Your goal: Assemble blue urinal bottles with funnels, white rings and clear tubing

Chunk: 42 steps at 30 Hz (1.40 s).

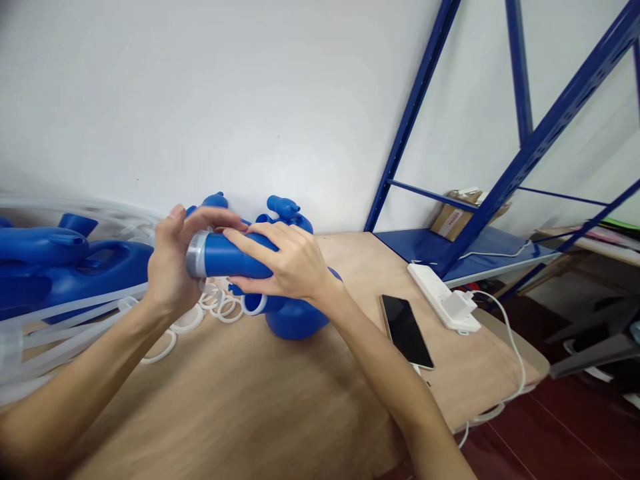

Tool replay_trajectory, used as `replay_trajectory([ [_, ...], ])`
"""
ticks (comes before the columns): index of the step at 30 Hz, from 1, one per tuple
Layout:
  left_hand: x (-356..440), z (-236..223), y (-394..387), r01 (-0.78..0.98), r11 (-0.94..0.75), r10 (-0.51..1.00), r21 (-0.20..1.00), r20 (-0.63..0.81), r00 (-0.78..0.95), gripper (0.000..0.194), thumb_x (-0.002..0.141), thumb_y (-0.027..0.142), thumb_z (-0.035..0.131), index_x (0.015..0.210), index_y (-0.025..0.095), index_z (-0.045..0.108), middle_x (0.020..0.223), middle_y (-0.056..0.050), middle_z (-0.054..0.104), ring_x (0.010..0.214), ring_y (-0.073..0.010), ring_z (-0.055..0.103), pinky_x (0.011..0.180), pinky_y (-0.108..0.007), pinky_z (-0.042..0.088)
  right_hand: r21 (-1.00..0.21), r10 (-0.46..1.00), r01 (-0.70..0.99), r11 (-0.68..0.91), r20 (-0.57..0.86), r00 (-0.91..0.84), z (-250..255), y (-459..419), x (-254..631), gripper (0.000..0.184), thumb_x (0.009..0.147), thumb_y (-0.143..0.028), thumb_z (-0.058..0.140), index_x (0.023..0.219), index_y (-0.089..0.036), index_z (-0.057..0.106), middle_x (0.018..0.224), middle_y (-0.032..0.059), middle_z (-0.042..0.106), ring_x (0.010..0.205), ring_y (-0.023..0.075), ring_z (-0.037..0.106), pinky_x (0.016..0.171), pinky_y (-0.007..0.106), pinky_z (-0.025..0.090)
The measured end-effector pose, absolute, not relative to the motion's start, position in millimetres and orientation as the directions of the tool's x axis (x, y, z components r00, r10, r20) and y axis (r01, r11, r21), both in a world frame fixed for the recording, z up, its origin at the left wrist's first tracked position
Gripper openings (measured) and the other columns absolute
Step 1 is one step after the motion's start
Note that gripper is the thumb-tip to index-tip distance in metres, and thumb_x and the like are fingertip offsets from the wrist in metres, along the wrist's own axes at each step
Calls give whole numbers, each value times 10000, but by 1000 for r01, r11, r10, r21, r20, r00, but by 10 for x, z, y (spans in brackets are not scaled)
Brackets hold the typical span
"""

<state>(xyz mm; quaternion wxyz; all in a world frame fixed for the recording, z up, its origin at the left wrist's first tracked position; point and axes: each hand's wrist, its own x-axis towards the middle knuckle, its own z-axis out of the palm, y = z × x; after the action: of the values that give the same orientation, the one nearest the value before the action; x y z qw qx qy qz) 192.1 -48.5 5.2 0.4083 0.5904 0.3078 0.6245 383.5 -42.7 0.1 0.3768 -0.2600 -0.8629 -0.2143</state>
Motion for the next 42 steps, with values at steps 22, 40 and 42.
replay_trajectory([
  [22, 1631, 249, -778, 98, -863, 471, 495, 719, 512, 533, 974, 552, 613, 1470, 364, 554, 1555, -67, 549, 1400, -325, 548, 951, -383, 631, -371, 588, 475, 798, 649, -482, 464, -857, 4018, 566, 868, -623, 751, 1295, -275, 621, 1054, 30, 750, 959, 233, 744, 833, 344, 591],
  [40, 1570, 345, -774, 592, -672, 639, 445, 752, 161, 469, 968, 521, 595, 1339, 237, 629, 1326, -80, 665, 994, -221, 681, 739, -316, 608, -455, 548, 308, 835, 653, -523, 375, -716, 3967, 337, 971, -480, 689, 1181, -226, 620, 1175, 68, 707, 1080, 214, 675, 923, 358, 565],
  [42, 1576, 315, -773, 611, -684, 626, 400, 751, 210, 543, 937, 542, 635, 1375, 229, 572, 1356, -97, 628, 1086, -254, 657, 824, -370, 611, -473, 531, 258, 842, 649, -544, 335, -674, 3931, 257, 973, -422, 698, 1115, -219, 633, 1112, 53, 717, 1034, 196, 685, 924, 347, 571],
])
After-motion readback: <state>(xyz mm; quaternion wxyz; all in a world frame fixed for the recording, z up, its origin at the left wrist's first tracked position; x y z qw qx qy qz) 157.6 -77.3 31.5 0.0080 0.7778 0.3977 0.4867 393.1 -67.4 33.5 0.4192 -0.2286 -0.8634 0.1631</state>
